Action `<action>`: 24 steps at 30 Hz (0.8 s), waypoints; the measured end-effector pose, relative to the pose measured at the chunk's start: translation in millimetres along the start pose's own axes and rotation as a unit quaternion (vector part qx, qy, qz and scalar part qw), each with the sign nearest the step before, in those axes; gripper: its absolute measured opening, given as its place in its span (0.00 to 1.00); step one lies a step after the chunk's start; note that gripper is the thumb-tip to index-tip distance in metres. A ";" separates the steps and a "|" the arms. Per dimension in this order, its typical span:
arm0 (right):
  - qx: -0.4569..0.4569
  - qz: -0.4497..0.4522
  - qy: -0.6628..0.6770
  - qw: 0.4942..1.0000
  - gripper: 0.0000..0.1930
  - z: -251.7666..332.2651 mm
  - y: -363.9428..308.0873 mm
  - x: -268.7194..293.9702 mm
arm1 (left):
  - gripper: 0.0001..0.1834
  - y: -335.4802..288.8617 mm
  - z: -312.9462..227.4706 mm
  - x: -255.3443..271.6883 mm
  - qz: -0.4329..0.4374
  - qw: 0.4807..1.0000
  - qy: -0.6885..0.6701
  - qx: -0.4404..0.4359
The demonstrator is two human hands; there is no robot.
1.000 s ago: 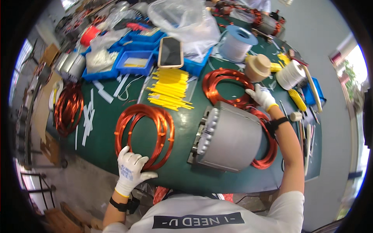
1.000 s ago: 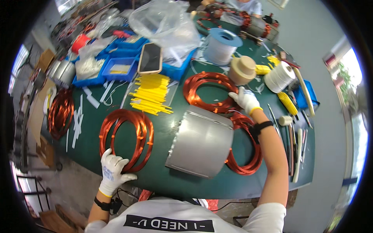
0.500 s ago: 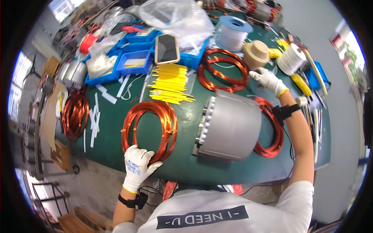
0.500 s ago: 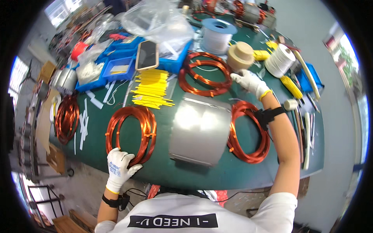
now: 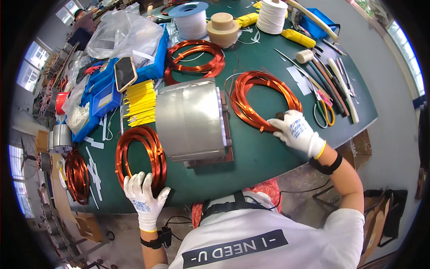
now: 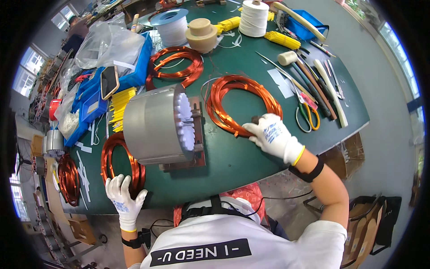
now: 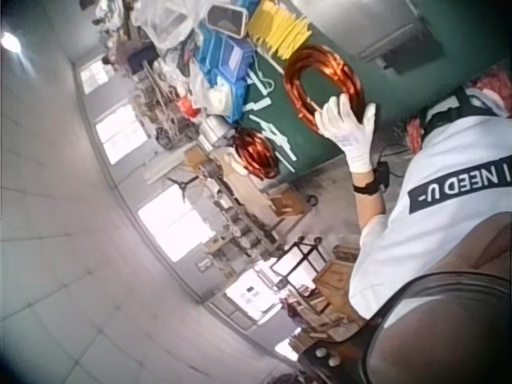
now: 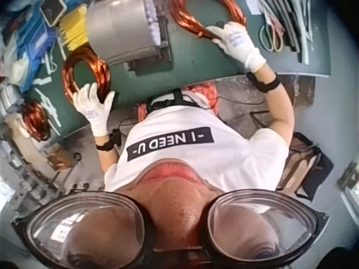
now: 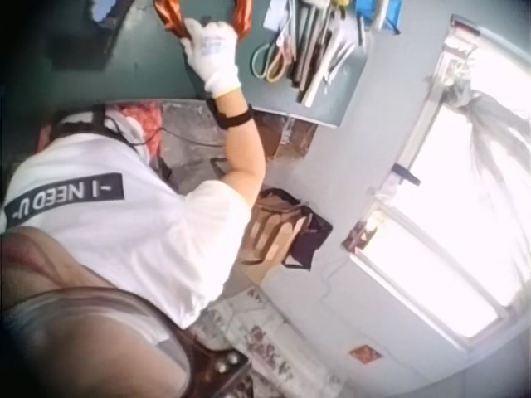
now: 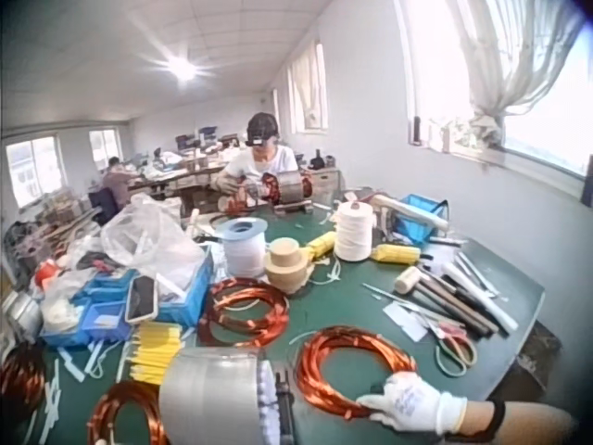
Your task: The person marks a stator with a marker, moves it to a table, and picks up a white disc. Then, they place a different stator into a metal jig and insert copper wire coils into the stator slots by hand.
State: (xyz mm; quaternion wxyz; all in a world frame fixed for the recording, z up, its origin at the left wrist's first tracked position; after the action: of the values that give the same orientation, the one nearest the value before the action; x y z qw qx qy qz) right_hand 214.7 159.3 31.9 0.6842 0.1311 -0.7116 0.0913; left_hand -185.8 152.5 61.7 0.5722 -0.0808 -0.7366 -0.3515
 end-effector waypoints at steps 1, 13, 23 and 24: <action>-0.007 0.018 0.000 1.000 0.17 -9.7 -2.5 -4.7 | 0.32 0.8 -7.3 6.5 -0.016 1.000 0.011 -0.022; -0.029 0.008 -0.016 0.999 0.12 -11.9 -25.7 -2.1 | 0.17 68.3 -144.0 44.7 -0.004 0.908 -0.302 -0.291; -0.204 -0.117 0.641 0.730 0.25 30.6 -51.0 50.5 | 0.61 137.0 -243.1 -103.6 0.264 0.575 -0.774 0.016; -0.207 -0.135 0.631 0.736 0.27 40.3 -50.5 59.2 | 0.61 135.9 -254.6 -101.8 0.291 0.487 -0.822 0.051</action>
State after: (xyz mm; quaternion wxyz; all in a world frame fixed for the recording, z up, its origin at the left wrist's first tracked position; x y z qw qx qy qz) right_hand 190.4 95.3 86.6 0.9916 -0.0066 -0.0933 -0.0897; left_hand 118.9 126.5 52.9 -0.2204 -0.5128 -0.8237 0.0994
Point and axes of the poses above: each hand's wrist, its own y-axis towards the middle knuckle, its own x-axis out of the back of the hand, z = x × y, the point moved 9 cm from there along y, towards the middle knuckle, and after that the axes turned 12 degrees about -y, right-handed, at the moved point
